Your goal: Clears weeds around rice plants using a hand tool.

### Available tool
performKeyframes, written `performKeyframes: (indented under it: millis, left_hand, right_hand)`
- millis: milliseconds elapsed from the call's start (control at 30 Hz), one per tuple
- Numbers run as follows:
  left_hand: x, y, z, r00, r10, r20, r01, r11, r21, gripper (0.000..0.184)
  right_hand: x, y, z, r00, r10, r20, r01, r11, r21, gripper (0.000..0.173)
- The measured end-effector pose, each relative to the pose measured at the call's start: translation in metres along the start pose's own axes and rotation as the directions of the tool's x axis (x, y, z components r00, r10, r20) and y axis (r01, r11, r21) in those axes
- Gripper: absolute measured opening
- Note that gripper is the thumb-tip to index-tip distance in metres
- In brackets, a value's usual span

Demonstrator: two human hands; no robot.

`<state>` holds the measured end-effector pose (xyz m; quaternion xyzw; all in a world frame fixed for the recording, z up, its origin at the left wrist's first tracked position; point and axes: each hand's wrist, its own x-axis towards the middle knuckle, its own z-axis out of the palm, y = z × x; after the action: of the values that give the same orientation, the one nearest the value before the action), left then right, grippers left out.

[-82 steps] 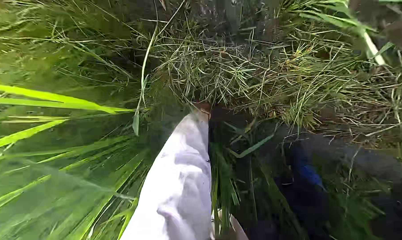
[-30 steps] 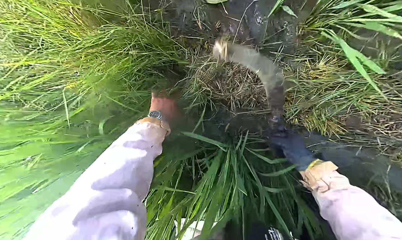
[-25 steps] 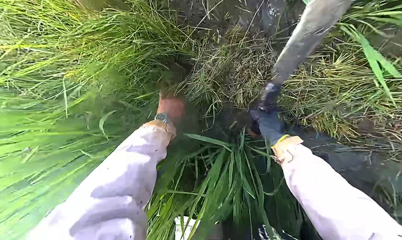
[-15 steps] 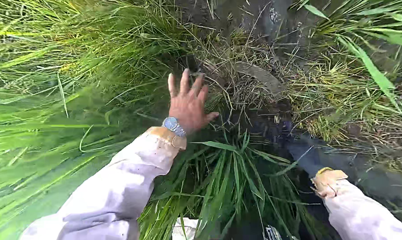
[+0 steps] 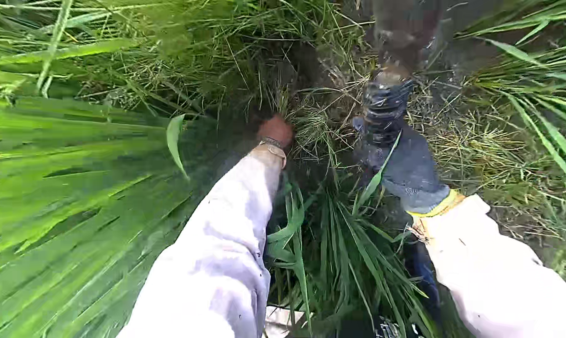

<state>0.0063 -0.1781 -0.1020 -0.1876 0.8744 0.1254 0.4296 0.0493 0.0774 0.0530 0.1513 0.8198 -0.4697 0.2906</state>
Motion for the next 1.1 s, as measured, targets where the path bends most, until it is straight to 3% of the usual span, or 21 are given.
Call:
performKeyframes:
  millis: [33,100,167,200,267,333,367,400,467,533,600,667,733,767,800,867,933,967,1033,1100]
  left_hand:
    - [-0.004,0.002,-0.003,1.000,-0.001,0.012,0.001,1.000,0.027,0.055]
    - [-0.014,0.002,-0.007,0.999,-0.006,0.052,0.003,0.998,0.059,0.052]
    - [-0.027,-0.004,-0.006,0.993,0.028,0.113,-0.036,0.997,0.068,0.044]
    - [-0.031,-0.008,0.001,0.990,0.065,0.129,-0.073,0.995,0.061,0.040]
    - [-0.019,-0.024,0.010,0.988,0.063,0.139,-0.059,0.998,-0.032,0.058]
    - [-0.038,-0.029,0.045,0.976,0.035,0.214,-0.001,0.988,-0.156,0.096]
    - [-0.035,-0.024,0.053,0.976,0.028,0.214,0.013,0.982,-0.189,0.108]
    - [-0.027,-0.024,0.065,0.981,0.020,0.191,0.016,0.983,-0.182,0.107]
    - [-0.029,-0.020,0.098,0.977,0.038,0.210,-0.012,0.992,-0.126,0.076]
    - [-0.035,-0.011,0.108,0.962,0.067,0.266,-0.045,0.995,-0.089,0.050]
    - [-0.040,-0.012,0.111,0.970,0.100,0.223,-0.083,0.993,-0.082,0.036]
    - [-0.052,-0.015,0.097,0.958,0.101,0.269,-0.091,0.995,-0.047,0.031]
    - [-0.049,-0.026,0.090,0.951,0.095,0.295,-0.076,0.994,-0.076,0.030]
    - [-0.055,-0.033,0.103,0.950,0.093,0.297,-0.070,0.994,-0.088,0.030]
    - [-0.058,-0.032,0.111,0.939,0.107,0.326,-0.096,0.994,-0.051,0.029]
    - [-0.048,-0.026,0.103,0.911,0.104,0.399,-0.134,0.990,0.050,0.028]
    - [-0.054,-0.024,0.103,0.892,0.089,0.442,-0.152,0.983,0.108,0.027]
    - [-0.055,-0.023,0.101,0.892,0.069,0.446,-0.137,0.983,0.123,0.027]
    - [-0.053,-0.028,0.102,0.907,0.063,0.417,-0.139,0.978,0.156,0.026]
    - [-0.053,-0.046,0.109,0.927,0.092,0.365,-0.167,0.970,0.178,0.026]
  right_hand:
    - [0.007,-0.006,0.009,0.999,-0.021,-0.026,0.021,1.000,0.005,0.052]
    - [0.025,0.030,0.018,0.994,0.105,-0.013,-0.105,0.963,-0.247,0.050]
    - [0.039,0.094,0.006,0.942,0.331,0.054,-0.234,0.762,-0.603,0.047]
    - [0.043,0.107,-0.004,0.910,0.410,0.063,-0.255,0.671,-0.696,0.046]
    - [0.062,0.087,-0.006,0.887,0.452,0.100,-0.212,0.590,-0.779,0.044]
    - [0.032,0.063,-0.008,0.893,0.435,0.116,-0.219,0.644,-0.733,0.042]
    - [0.035,0.036,-0.002,0.923,0.370,0.105,-0.216,0.724,-0.655,0.043]
    - [0.040,0.008,0.009,0.952,0.285,0.110,-0.188,0.830,-0.525,0.045]
    - [0.039,-0.023,0.033,0.983,0.153,0.104,-0.120,0.957,-0.265,0.046]
    - [0.042,-0.009,0.042,0.989,0.132,0.069,-0.109,0.957,-0.267,0.049]
    - [0.045,0.064,0.023,0.964,0.257,0.064,-0.184,0.825,-0.534,0.054]
    - [0.035,0.124,-0.008,0.884,0.459,0.087,-0.230,0.590,-0.774,0.051]
    - [0.044,0.105,-0.010,0.758,0.634,0.150,-0.248,0.493,-0.834,0.051]
    - [0.030,0.091,-0.007,0.755,0.641,0.138,-0.273,0.499,-0.822,0.049]
    - [0.017,0.071,-0.004,0.806,0.581,0.116,-0.295,0.563,-0.772,0.046]
    - [0.021,0.024,0.010,0.925,0.370,0.090,-0.265,0.795,-0.545,0.043]
    - [0.027,-0.007,0.027,0.961,0.271,0.044,-0.240,0.906,-0.350,0.046]
    - [0.031,-0.001,0.032,0.960,0.281,0.018,-0.259,0.907,-0.333,0.050]
    - [0.023,0.073,0.021,0.925,0.380,0.021,-0.325,0.816,-0.479,0.052]
    - [-0.024,0.172,-0.023,0.802,0.597,-0.004,-0.390,0.518,-0.761,0.050]
